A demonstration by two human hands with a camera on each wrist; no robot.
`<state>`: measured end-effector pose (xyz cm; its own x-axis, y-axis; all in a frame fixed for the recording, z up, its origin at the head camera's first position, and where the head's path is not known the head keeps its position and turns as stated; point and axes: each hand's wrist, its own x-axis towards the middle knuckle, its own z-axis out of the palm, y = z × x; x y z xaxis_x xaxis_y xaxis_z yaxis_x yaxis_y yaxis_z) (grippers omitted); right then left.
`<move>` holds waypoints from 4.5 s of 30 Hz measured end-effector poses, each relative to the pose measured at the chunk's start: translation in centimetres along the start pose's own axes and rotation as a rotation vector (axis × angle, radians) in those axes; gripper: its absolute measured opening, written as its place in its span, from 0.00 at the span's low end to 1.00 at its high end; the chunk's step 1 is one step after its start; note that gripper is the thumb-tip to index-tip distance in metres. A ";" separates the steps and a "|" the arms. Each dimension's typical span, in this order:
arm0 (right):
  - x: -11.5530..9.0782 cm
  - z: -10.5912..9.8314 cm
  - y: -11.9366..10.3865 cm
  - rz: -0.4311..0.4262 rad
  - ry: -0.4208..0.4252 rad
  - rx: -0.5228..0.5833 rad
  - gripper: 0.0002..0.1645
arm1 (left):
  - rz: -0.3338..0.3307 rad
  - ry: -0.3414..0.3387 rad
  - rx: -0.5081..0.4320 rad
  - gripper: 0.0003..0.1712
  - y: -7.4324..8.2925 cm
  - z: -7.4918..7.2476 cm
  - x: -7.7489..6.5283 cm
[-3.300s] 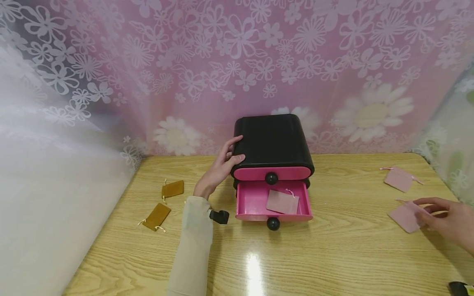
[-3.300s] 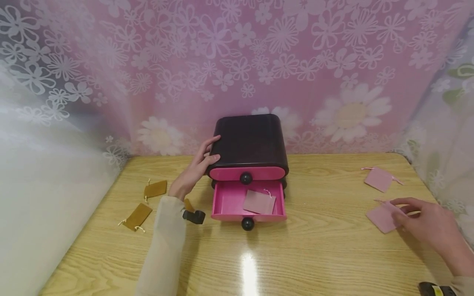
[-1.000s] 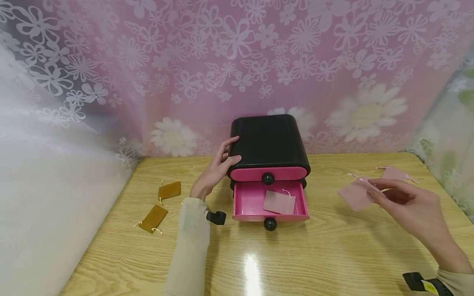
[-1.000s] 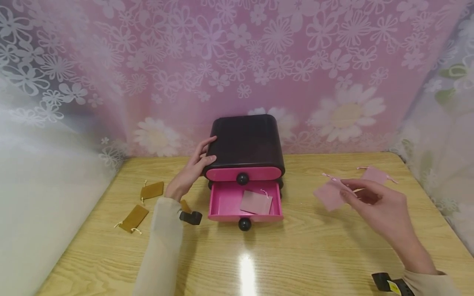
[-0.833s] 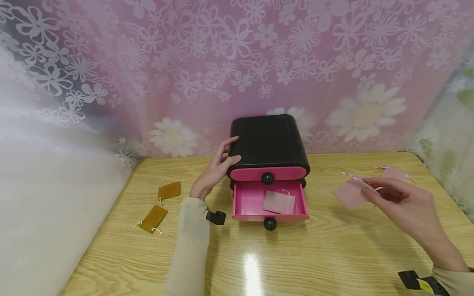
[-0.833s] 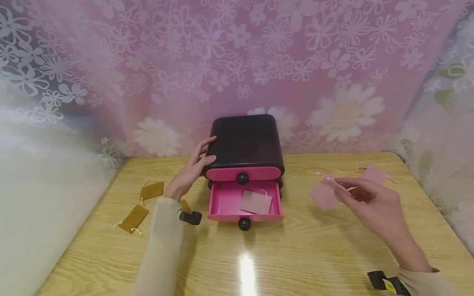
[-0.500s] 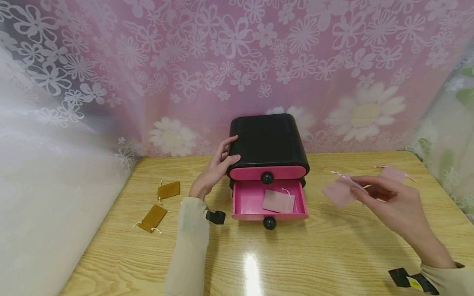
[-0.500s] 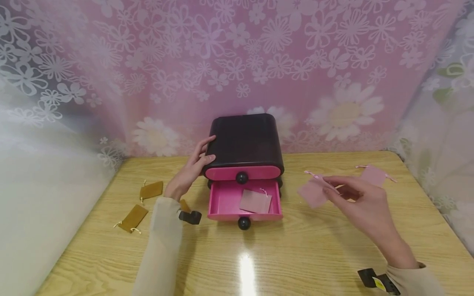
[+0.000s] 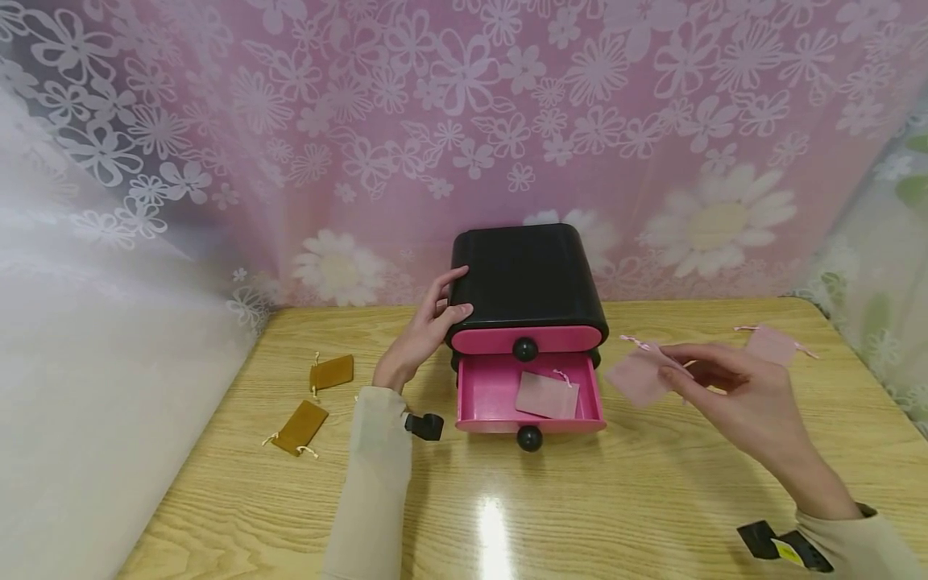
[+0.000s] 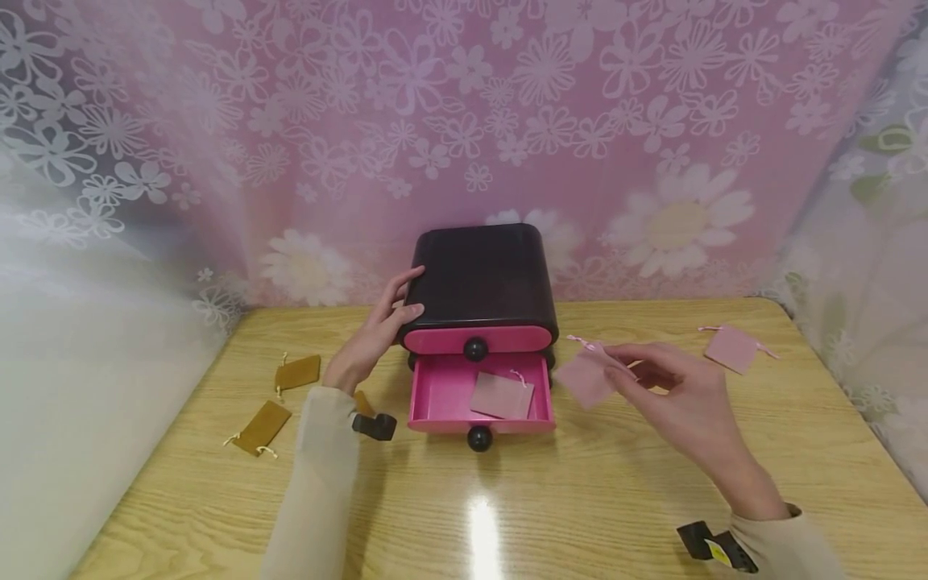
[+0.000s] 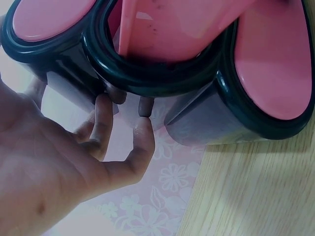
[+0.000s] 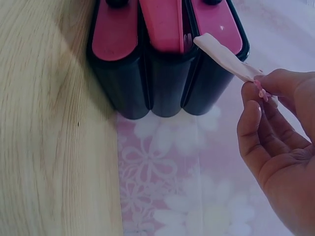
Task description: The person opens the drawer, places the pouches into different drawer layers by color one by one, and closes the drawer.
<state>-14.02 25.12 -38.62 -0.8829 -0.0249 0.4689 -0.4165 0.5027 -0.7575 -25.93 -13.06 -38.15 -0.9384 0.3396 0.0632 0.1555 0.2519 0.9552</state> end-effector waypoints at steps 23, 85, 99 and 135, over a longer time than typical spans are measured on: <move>0.9 3.5 -1.1 -0.101 -0.063 0.027 0.20 | 0.007 0.008 0.008 0.32 -0.2 -0.1 0.1; 2.4 9.0 -1.1 -0.359 -0.190 -0.168 0.17 | 0.036 0.003 0.001 0.32 -0.1 0.0 0.1; 2.2 8.7 -1.1 -0.401 -0.181 -0.181 0.18 | 0.031 0.013 0.014 0.32 -0.4 0.0 0.2; 1.3 6.0 -0.4 -0.464 -0.091 -0.229 0.23 | 0.015 0.008 0.007 0.31 -0.4 0.0 0.1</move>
<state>-16.33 19.73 -40.40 -0.6361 -0.3594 0.6828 -0.7193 0.5966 -0.3560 -26.11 -13.07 -38.52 -0.9385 0.3359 0.0799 0.1716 0.2528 0.9522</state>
